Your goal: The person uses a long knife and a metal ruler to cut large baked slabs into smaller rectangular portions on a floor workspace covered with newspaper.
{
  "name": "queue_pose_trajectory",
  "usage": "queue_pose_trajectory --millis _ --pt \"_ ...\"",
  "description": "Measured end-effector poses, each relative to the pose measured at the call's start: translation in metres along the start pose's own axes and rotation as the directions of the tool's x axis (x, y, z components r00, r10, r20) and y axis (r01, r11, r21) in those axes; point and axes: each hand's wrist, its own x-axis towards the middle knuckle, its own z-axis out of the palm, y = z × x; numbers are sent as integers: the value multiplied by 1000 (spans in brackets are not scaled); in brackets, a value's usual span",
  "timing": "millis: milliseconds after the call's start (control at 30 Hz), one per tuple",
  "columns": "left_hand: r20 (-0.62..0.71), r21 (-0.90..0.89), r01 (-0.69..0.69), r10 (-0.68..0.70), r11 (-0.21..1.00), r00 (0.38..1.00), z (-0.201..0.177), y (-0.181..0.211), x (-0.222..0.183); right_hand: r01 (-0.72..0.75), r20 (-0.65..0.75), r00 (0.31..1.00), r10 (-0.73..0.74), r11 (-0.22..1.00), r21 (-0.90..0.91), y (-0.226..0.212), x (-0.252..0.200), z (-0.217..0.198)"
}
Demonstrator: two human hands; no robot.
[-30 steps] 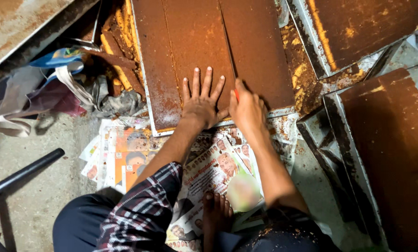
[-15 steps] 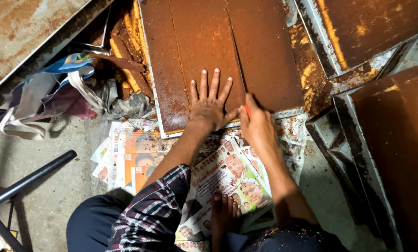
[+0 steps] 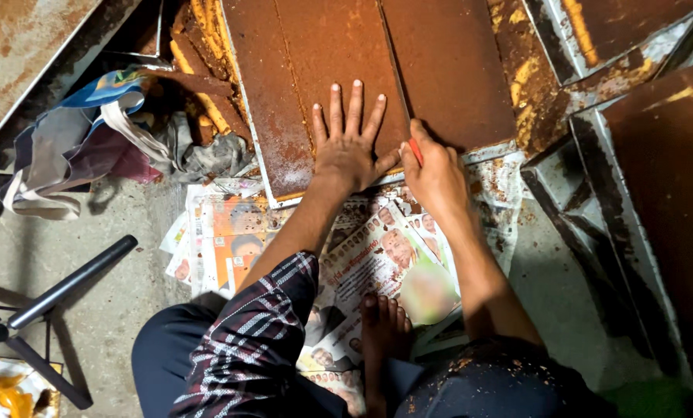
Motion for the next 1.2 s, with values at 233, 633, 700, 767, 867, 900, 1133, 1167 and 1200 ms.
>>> queue_pose_trajectory --millis 233,633,700,767,867,900,1133,1167,1200 --pt "1 40 -13 13 999 1000 5 0 3 26 -10 1000 -26 1000 -5 -3 15 0" --pt "67 23 19 -20 1000 998 2 2 3 35 0 999 -35 999 35 19 -24 6" --pt "35 33 -7 6 999 999 0 1 4 83 -77 993 -86 996 -38 17 -15 9" --pt "29 21 -2 1 1000 1000 -1 3 0 39 -51 998 -40 999 -20 12 -20 4" --pt "31 9 9 -9 1000 999 -5 4 -5 -22 10 1000 22 1000 5 5 -45 -12" --pt "40 4 14 -14 1000 999 -8 4 -3 -38 47 998 37 999 8 4 -57 -17" --pt "-7 -21 -12 12 1000 1000 3 -2 -2 45 19 999 -44 998 -45 21 -58 -5" --pt "-19 -16 -15 14 1000 1000 3 -3 -3 85 -34 996 -86 996 -20 20 -52 1" --pt "-35 -6 -25 24 1000 999 3 -2 -3 125 -96 988 -124 992 2 19 -51 2"
